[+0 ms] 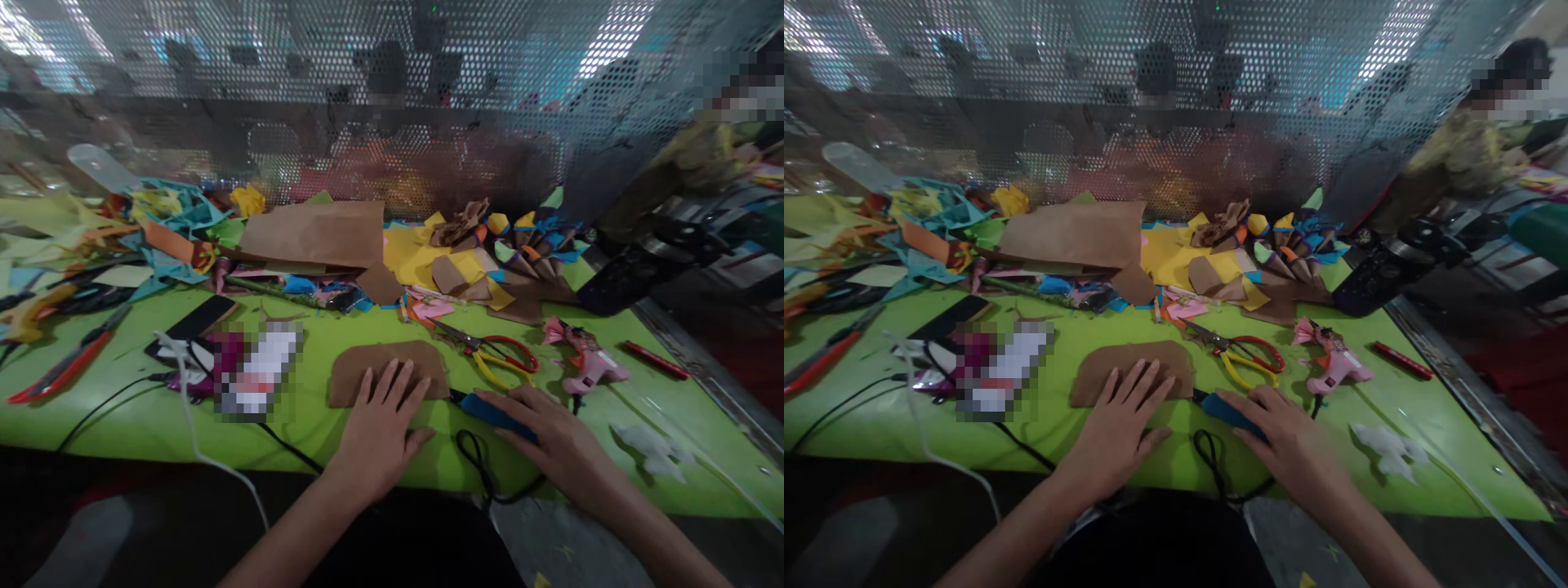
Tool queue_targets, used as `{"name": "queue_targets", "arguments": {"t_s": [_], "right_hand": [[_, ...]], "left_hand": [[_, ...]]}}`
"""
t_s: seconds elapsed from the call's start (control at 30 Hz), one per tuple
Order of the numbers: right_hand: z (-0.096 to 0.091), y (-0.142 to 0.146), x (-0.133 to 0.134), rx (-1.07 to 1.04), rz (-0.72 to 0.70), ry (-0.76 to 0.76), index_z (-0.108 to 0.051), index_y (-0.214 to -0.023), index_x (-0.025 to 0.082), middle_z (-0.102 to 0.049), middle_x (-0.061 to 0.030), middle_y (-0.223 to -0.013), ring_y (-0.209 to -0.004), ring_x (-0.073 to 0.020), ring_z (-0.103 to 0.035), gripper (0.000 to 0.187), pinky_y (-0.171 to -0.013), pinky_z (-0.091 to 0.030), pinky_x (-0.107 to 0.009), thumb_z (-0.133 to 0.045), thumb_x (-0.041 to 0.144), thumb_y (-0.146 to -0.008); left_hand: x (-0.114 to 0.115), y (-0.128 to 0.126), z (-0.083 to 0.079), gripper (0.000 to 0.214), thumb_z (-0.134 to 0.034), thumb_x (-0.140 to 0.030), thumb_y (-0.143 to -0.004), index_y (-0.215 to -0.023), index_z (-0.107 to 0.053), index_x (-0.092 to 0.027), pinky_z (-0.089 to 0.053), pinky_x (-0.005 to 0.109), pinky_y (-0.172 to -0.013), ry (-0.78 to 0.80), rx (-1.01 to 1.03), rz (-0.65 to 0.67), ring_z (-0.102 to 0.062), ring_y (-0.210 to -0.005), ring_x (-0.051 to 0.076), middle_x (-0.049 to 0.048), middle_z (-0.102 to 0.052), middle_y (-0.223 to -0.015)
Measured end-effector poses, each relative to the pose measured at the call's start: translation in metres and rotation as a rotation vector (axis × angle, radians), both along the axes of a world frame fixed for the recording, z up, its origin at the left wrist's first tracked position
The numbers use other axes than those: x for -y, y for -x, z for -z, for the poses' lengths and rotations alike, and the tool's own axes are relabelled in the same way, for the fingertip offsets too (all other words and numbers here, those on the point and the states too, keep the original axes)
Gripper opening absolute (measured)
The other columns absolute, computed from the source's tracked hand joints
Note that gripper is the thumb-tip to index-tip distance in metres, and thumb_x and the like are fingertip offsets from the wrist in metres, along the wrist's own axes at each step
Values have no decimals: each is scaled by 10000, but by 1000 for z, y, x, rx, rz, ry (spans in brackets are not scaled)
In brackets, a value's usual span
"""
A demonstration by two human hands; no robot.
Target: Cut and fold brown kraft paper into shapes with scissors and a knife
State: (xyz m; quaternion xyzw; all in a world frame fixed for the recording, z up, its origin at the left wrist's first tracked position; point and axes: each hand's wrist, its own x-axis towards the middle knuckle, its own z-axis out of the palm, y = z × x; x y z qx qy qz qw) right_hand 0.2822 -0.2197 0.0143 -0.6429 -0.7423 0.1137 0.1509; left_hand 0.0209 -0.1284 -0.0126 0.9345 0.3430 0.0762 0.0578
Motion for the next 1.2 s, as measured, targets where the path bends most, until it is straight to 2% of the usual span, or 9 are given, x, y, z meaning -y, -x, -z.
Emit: {"name": "queue_targets", "arguments": {"t_s": [0.37,0.77,1.03,1.2], "right_hand": [[-3,12,5,-32,-17,32,-520,-1362,362,-620,-70,-993,-869,-231,-641,421,-752,-551,-383,-496,313,-945],[-2,27,3,-38,-30,41,-543,-1337,290,-609,-71,-977,-872,-227,-623,415,-746,-538,-364,-521,246,-925],[-1,45,-1,-12,-75,7,-536,-1336,270,-605,-66,-959,-845,-222,-624,469,-729,-542,-370,-527,149,-882],[0,54,-5,38,-64,-3,-536,-1335,262,-601,-68,-950,-839,-231,-619,486,-718,-544,-380,-532,130,-868]], "left_hand": [[0,0,2,609,-271,-562,-964,-1512,-243,-299,-202,575,-1157,-14,1,-5,-158,-1472,279,36,-207,-1606],[1,0,0,624,-287,-576,-955,-1510,-252,-292,-192,577,-1161,11,20,-5,-156,-1473,279,39,-204,-1607],[1,0,-2,627,-270,-596,-950,-1503,-268,-300,-174,586,-1168,77,69,-8,-151,-1476,279,41,-207,-1605],[-2,2,-11,599,-286,-550,-968,-1496,-291,-270,-174,576,-1177,170,99,-12,-176,-1472,264,45,-252,-1588]]}}
